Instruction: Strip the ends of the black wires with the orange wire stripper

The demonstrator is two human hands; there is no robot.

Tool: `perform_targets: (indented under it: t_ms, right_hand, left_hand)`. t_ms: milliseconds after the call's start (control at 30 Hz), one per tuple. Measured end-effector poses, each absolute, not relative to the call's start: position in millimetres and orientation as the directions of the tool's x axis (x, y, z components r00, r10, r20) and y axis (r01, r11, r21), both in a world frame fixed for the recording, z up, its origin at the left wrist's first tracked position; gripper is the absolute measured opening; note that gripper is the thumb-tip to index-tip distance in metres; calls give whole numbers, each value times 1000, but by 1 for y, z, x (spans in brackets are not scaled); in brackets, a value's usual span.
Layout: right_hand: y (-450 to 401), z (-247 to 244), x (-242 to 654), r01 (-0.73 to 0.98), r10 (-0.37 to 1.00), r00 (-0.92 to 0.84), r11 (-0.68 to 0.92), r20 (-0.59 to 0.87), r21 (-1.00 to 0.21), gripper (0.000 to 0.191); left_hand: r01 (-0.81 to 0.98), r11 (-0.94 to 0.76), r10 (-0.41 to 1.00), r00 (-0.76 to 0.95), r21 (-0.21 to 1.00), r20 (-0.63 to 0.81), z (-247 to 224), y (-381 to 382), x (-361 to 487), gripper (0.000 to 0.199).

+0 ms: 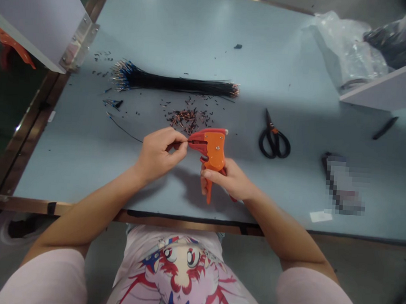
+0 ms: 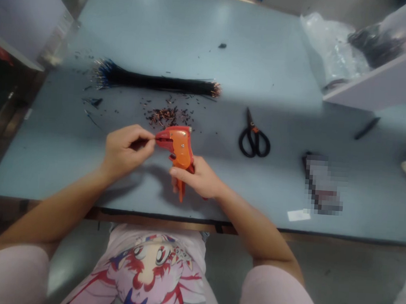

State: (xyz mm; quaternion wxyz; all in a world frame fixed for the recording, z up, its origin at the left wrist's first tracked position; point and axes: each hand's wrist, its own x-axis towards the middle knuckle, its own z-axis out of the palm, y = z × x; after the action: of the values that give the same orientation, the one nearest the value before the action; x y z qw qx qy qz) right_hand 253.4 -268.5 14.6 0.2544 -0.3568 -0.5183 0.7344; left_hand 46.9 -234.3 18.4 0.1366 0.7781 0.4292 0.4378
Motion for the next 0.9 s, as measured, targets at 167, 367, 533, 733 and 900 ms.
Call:
perform_targets:
  t_ms: [167,367,533,733,900]
  right_hand:
    - [-270,10,252,27,748,-600,-336,-284,-942,34]
    - [-271,7,251,-17,741,-599,-391,-304,-920,33]
    - [-270,7,249,-37,760,-561,-419,-328,-907,38]
    - [-269,9,247,-95,784,-499,-473,-369,-876,40]
    - [-266,6,247,-135,755,-502,-550,-422,-824,36]
  left_hand:
    - [557,-580,802,263,594,537,16,-233,46,11]
    - [542,-580,802,248,608,544,14,-233,47,13]
    - [532,-569,807,212,628,551,12,-234,49,13]
    - [548,-527,839,212,649,501,9,-229,48,12]
    - [563,-499,859,220,659,463,11,-226,44,11]
